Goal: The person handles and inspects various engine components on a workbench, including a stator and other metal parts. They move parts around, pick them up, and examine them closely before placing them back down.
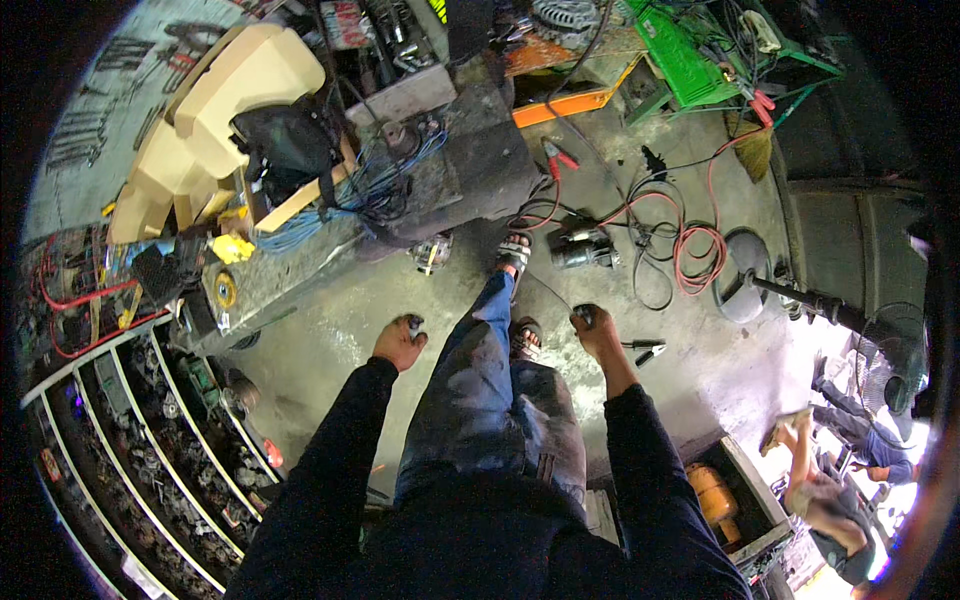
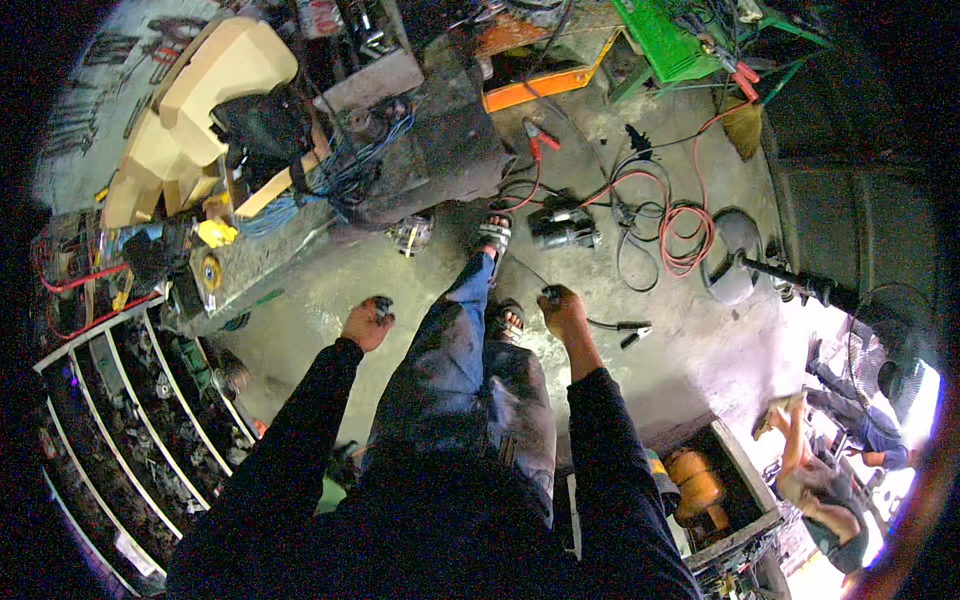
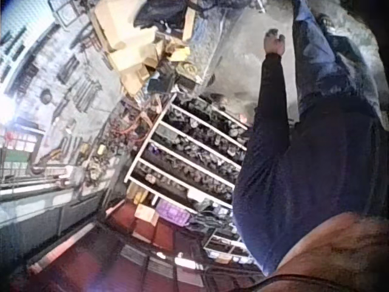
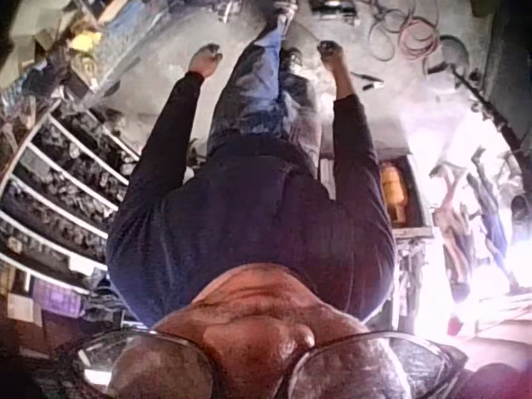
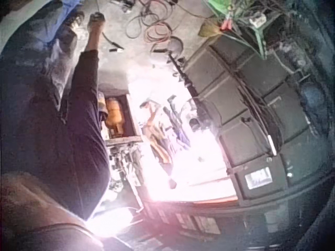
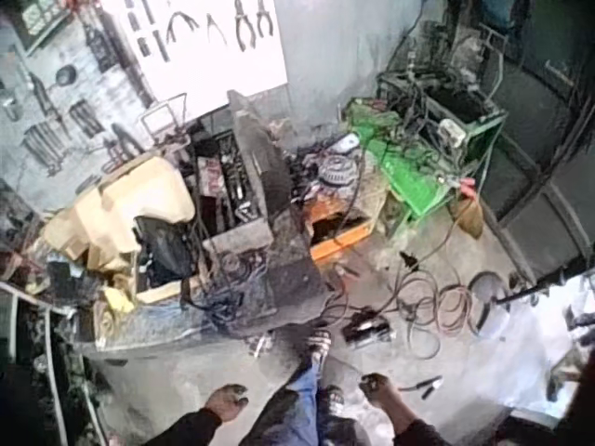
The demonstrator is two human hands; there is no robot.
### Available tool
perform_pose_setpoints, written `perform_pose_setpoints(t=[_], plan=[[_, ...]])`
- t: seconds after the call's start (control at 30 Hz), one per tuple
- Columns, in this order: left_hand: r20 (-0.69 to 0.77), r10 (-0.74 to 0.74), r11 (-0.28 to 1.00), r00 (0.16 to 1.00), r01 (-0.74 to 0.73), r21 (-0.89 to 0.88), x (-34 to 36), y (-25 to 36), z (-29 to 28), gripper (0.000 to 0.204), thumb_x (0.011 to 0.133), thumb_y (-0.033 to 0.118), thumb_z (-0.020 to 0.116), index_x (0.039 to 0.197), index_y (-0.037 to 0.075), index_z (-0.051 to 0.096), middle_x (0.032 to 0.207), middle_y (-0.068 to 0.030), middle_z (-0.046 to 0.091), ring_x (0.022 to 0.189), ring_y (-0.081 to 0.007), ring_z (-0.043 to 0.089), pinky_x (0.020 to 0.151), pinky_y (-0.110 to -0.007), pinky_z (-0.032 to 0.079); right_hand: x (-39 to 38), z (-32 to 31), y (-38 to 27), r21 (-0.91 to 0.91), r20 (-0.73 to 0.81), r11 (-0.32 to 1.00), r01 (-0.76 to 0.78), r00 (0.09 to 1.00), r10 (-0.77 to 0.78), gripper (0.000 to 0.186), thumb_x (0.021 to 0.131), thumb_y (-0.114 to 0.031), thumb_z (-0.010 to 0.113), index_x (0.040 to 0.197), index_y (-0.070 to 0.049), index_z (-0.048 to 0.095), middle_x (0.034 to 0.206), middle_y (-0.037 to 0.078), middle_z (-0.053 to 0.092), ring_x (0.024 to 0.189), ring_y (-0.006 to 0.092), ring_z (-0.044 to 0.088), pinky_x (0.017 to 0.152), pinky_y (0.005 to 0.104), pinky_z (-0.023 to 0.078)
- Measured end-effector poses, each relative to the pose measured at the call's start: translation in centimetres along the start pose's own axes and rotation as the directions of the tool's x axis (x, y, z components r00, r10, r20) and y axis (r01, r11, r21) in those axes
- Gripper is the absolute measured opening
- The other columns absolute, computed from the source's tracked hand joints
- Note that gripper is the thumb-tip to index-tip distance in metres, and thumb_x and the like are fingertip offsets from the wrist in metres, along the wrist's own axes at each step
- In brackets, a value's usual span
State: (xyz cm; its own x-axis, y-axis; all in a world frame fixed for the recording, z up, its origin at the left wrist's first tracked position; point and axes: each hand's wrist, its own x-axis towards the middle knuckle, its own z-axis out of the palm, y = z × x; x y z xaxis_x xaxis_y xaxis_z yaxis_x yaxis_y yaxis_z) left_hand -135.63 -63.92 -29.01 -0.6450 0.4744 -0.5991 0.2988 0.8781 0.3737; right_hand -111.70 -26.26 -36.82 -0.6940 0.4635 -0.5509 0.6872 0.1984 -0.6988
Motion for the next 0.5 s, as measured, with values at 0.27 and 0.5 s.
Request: perform_pose_setpoints(t=[0.27,0.5], plan=[[0.271,-0.380,0.916,0.884,0.401,-0.023,-9.1,-14.4,9.8,0.039,0.091,0.031,0.071,0.115,0.002,0.067,0.108,-0.0155,0.074,0.107,-0.0311,0.069,0.098,-0.039,0.052,-11.4,6.0,7.5,0.086,0.260,0.804,-0.588,0.793,0.551,0.023,0.091,-0.023,0.077,0.102,-0.003,0.074,0.084,0.006,0.074,0.073,0.0161,0.063,0.065,0.0365,0.052],[0.199,-0.500,0.603,0.843,0.504,-0.619,-2.8,-21.3,13.2,0.036,0.089,0.024,0.074,0.112,-0.001,0.065,0.097,-0.0105,0.073,0.092,-0.0235,0.069,0.089,-0.035,0.054,-4.2,15.8,7.6,-0.096,0.300,0.904,-0.416,0.854,0.424,0.030,0.092,-0.029,0.075,0.104,-0.002,0.073,0.095,0.015,0.076,0.087,0.0323,0.071,0.075,0.0414,0.055]])
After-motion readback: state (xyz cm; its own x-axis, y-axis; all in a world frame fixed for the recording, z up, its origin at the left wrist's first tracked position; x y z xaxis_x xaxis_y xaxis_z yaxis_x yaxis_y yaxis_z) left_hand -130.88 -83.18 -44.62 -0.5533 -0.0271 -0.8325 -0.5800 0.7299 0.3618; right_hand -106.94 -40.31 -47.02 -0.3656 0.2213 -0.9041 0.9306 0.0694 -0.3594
